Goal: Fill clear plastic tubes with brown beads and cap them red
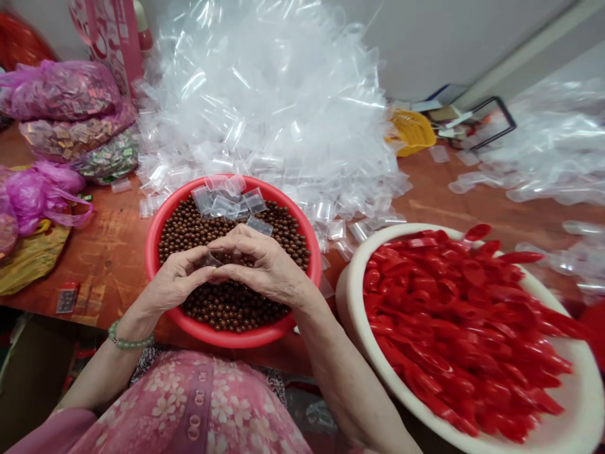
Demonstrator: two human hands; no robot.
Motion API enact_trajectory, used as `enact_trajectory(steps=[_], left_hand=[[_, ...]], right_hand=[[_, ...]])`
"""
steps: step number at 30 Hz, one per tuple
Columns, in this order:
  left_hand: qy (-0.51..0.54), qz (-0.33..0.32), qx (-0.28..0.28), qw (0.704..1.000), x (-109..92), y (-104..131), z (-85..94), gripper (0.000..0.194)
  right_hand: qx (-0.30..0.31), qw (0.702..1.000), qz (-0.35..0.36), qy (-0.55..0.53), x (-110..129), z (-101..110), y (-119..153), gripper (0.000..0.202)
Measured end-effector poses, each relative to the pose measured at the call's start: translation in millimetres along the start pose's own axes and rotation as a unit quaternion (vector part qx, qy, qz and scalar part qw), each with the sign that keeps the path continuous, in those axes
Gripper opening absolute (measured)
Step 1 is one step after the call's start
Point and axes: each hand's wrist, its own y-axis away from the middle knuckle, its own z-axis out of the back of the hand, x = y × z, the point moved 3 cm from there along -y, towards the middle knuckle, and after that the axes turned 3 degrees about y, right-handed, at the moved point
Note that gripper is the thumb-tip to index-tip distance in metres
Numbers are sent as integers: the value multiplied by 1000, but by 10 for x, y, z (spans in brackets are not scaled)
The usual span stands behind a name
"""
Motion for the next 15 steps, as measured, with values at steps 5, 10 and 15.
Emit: enact_trajectory(steps=[5, 10, 15], left_hand=[[112, 43, -14, 993, 52, 22, 24, 29], [128, 51, -12, 990, 70, 25, 35, 30], [85, 38, 3, 996, 70, 17, 51, 24]], right_hand=[[6, 999, -30, -9, -17, -56, -34, 26], [3, 996, -67, -55, -27, -128, -58, 31], [69, 990, -105, -66, -45, -154, -85, 35]])
